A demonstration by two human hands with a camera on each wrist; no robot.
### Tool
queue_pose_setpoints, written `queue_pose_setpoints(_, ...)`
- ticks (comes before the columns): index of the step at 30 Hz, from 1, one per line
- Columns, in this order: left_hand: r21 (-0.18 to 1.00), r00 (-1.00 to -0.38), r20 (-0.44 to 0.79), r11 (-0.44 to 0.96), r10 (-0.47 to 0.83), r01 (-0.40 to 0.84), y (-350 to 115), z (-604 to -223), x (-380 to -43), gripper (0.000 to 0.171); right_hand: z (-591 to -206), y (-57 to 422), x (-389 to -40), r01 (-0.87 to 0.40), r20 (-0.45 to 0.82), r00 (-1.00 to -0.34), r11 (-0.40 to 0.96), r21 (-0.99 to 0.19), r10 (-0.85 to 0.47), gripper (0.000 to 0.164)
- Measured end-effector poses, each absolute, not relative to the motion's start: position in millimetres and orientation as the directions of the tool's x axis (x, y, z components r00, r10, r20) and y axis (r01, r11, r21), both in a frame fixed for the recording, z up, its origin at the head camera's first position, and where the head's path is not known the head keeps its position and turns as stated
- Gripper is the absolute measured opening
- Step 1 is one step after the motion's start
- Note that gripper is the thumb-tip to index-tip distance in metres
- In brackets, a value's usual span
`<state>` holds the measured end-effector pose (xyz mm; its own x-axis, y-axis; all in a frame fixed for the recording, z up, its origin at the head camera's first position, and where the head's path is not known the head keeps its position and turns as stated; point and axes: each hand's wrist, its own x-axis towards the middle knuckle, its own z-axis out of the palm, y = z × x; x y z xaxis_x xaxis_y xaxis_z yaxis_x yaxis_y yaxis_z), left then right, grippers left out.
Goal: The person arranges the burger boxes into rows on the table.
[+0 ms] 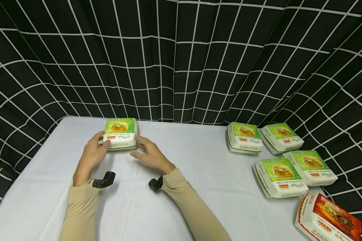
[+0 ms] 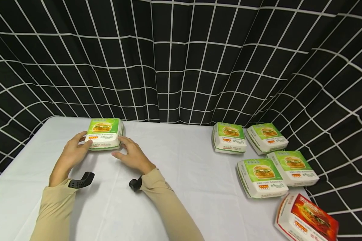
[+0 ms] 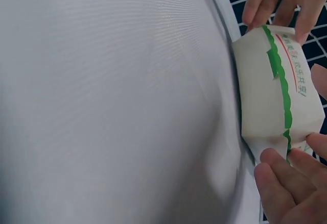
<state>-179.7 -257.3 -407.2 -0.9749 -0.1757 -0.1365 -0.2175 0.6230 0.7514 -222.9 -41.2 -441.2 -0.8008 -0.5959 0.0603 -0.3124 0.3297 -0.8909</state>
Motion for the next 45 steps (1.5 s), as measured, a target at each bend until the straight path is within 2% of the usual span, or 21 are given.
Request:
queue_pose_setpoints(7, 0.764, -0.967, -0.086, 0.606, -0.241, -0.219, -256, -410, -181, 0.064, -440, -48, -226, -0.332, 0.056, -0.779, 0.336, -0.881, -0.624, 0.066)
queue_pose_setpoints(16, 0.782, -0.968, -0.11, 0.582, -0.225, -0.224, -262, -414, -182, 0.074, -439, -54, -227, -0.369, 0.049, -0.754, 0.361, -0.856, -0.655, 0.068)
queue_pose_setpoints(26, 0.79, -0.964, -0.087, 0.572, -0.253, -0.222, -263, -417, -182, 0.076, -436, -55, -226, -0.395, 0.039, -0.752, 0.403, -0.826, -0.658, 0.067)
queue_pose_setpoints(45, 0.79, -0.943, 0.089, 0.6, -0.32, -0.129, -250, -396, -175, 0.063, -424, -23, -226, -0.384, 0.065, -0.788, 0.407, -0.829, -0.612, 0.064)
